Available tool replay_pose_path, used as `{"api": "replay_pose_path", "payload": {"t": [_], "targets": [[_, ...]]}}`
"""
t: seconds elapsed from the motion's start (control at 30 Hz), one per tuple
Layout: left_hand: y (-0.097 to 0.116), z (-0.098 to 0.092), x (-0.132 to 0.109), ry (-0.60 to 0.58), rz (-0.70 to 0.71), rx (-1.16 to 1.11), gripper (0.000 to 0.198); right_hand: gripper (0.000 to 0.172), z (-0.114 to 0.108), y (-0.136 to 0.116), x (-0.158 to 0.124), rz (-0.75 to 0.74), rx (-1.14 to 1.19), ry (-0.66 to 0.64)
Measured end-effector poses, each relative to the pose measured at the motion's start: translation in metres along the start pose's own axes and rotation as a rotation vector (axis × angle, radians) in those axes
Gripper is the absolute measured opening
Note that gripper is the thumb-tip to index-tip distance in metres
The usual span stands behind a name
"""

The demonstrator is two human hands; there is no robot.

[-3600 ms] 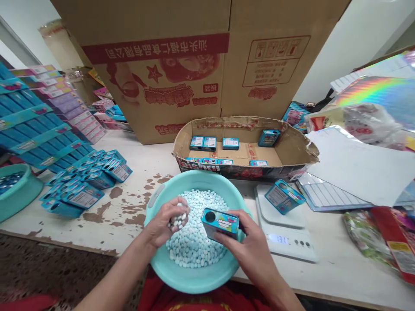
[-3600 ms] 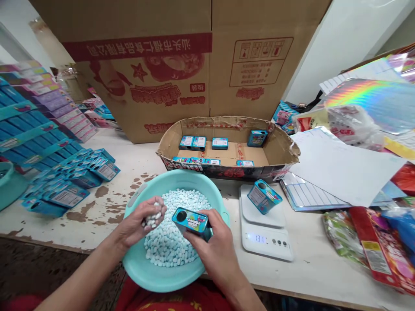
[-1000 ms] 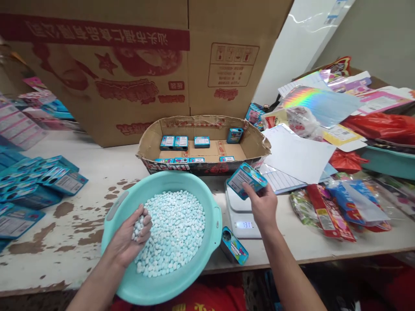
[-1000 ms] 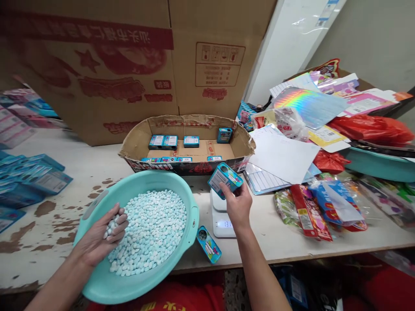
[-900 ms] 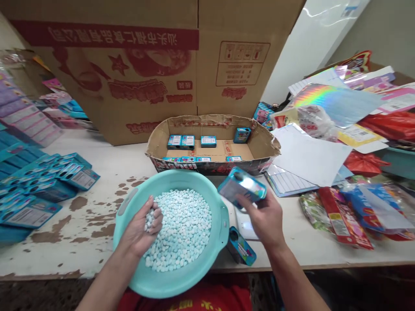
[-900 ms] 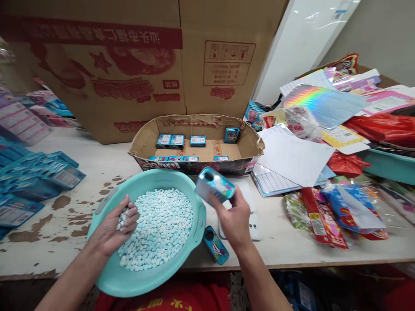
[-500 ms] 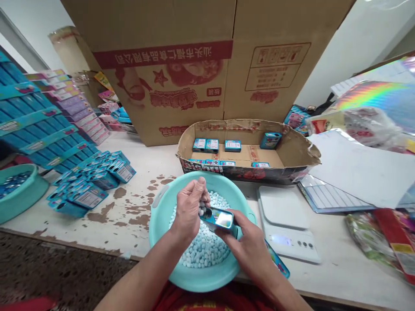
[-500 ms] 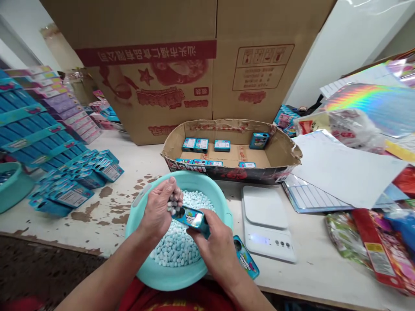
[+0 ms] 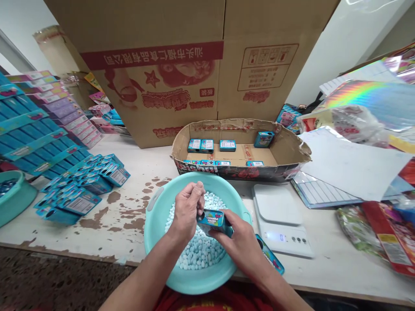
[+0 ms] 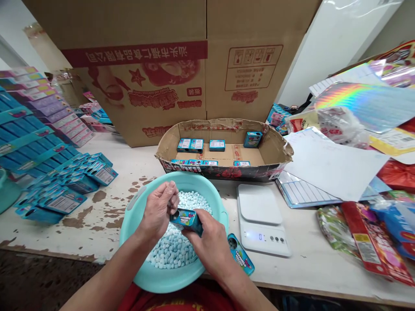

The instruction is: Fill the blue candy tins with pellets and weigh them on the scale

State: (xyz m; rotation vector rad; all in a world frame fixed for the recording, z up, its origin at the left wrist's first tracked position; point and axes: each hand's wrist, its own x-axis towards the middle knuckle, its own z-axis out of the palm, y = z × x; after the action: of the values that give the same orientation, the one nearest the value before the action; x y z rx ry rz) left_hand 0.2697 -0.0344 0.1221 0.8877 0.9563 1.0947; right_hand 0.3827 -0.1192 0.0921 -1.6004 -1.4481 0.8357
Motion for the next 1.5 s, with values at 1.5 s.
{"api": "replay_pose_path", "payload": {"t": [1.5], "targets": [[-0.052,-0.101,-0.017,-0.638,0.106,1.736,0.04,0.047,-0.125,0.15,-0.054,0.309,0.103,1.161]]}}
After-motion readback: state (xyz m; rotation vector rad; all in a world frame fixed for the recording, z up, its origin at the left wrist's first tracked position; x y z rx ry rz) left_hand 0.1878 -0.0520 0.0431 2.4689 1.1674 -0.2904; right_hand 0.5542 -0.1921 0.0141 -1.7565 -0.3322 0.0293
